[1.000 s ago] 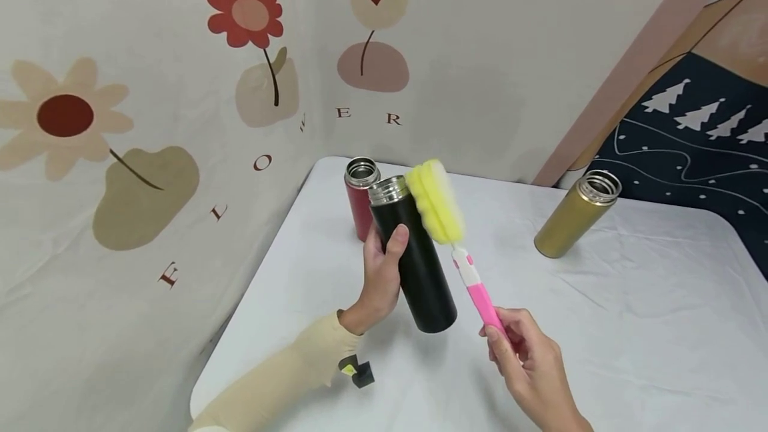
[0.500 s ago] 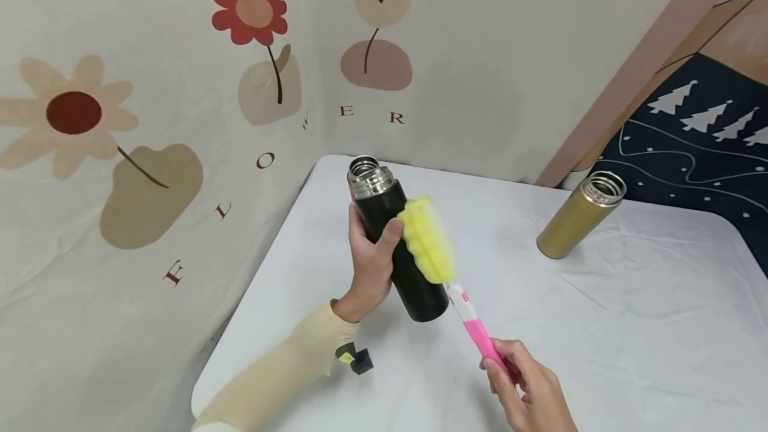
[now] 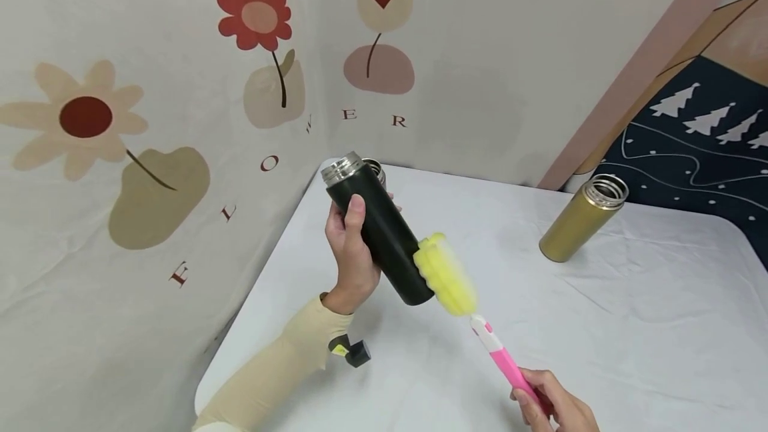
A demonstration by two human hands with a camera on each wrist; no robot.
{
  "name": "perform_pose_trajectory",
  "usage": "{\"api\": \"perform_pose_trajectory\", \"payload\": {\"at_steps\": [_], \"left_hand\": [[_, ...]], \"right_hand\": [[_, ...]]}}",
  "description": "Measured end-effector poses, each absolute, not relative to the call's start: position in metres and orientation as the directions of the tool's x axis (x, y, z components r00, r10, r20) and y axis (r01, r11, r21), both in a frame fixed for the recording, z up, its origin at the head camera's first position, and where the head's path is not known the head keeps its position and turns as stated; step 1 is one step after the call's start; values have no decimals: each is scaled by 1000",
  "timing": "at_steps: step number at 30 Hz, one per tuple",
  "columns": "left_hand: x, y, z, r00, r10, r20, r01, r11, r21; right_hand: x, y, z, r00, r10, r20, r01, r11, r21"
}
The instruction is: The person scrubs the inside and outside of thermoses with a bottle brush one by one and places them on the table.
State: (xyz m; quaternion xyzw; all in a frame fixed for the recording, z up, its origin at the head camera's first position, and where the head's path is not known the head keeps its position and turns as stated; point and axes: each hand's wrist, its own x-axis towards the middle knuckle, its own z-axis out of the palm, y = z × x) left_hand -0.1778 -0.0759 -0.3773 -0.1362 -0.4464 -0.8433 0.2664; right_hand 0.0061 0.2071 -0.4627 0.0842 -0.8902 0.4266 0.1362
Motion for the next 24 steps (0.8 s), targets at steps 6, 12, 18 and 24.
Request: {"api": "perform_pose_trajectory", "payload": {"at_steps": [6, 12, 18, 24], "left_hand": [[-178, -72, -376, -805, -291, 517, 592, -447, 670], [-172, -60, -388, -820, -225, 526, 569, -420, 707], [-163, -54, -398, -841, -199, 504, 539, -409, 737], [-157, -49, -402, -847, -164, 505, 527, -377, 762]], "right_hand": [[3, 203, -461, -967, -28, 252, -219, 594, -774], [-7, 192, -451, -987, -54, 149, -154, 544, -825], [-19, 183, -449, -949, -134, 287, -316, 461, -829], [-41, 182, -446, -847, -215, 487, -532, 383, -755]]}}
